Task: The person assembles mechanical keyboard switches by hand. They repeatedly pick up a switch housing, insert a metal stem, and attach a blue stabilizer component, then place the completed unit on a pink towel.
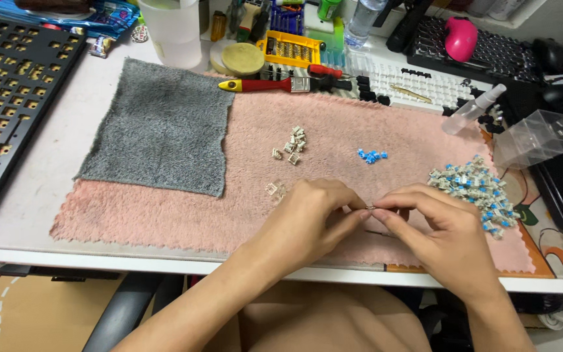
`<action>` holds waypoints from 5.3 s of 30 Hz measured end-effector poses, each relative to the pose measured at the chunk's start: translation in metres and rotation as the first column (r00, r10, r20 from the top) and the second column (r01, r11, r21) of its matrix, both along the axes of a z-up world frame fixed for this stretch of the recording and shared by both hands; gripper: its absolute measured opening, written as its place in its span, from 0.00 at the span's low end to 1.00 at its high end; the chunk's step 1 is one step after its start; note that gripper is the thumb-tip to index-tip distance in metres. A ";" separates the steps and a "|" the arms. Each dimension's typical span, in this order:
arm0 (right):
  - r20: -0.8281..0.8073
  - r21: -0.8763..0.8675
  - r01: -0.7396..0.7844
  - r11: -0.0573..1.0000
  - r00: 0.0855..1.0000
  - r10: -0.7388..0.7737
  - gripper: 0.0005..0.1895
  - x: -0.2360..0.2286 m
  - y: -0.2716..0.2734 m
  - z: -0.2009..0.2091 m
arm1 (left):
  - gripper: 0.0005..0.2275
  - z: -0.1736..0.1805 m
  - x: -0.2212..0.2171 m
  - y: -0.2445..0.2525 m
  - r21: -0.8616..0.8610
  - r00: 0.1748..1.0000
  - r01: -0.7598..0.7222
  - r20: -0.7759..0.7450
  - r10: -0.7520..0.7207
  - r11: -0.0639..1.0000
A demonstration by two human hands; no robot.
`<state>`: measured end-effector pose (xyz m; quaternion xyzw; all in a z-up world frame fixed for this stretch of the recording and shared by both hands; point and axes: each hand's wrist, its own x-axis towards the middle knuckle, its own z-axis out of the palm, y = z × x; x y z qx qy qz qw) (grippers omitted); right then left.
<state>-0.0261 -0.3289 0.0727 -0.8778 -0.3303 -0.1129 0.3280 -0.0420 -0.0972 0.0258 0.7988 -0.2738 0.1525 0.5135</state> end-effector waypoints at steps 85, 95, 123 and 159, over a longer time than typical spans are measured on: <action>0.172 0.294 0.063 0.954 0.978 -0.117 0.06 -0.031 0.013 0.003 | 0.17 0.016 -0.012 -0.017 -0.637 0.789 -0.239 -0.568 -0.236 0.733; -0.595 0.778 0.433 0.454 0.741 0.312 0.10 -0.010 0.004 -0.078 | 0.12 0.026 0.001 0.010 -0.501 0.838 -0.176 -0.528 -0.138 0.847; -0.695 0.715 0.599 0.360 0.558 0.453 0.10 -0.005 -0.010 -0.084 | 0.11 -0.004 0.019 0.071 0.569 0.988 0.114 -0.151 -0.034 0.814; -0.581 0.814 0.458 0.357 0.629 0.516 0.10 -0.041 -0.008 -0.047 | 0.11 0.028 -0.010 0.009 -0.663 0.841 0.180 -0.280 -0.463 0.727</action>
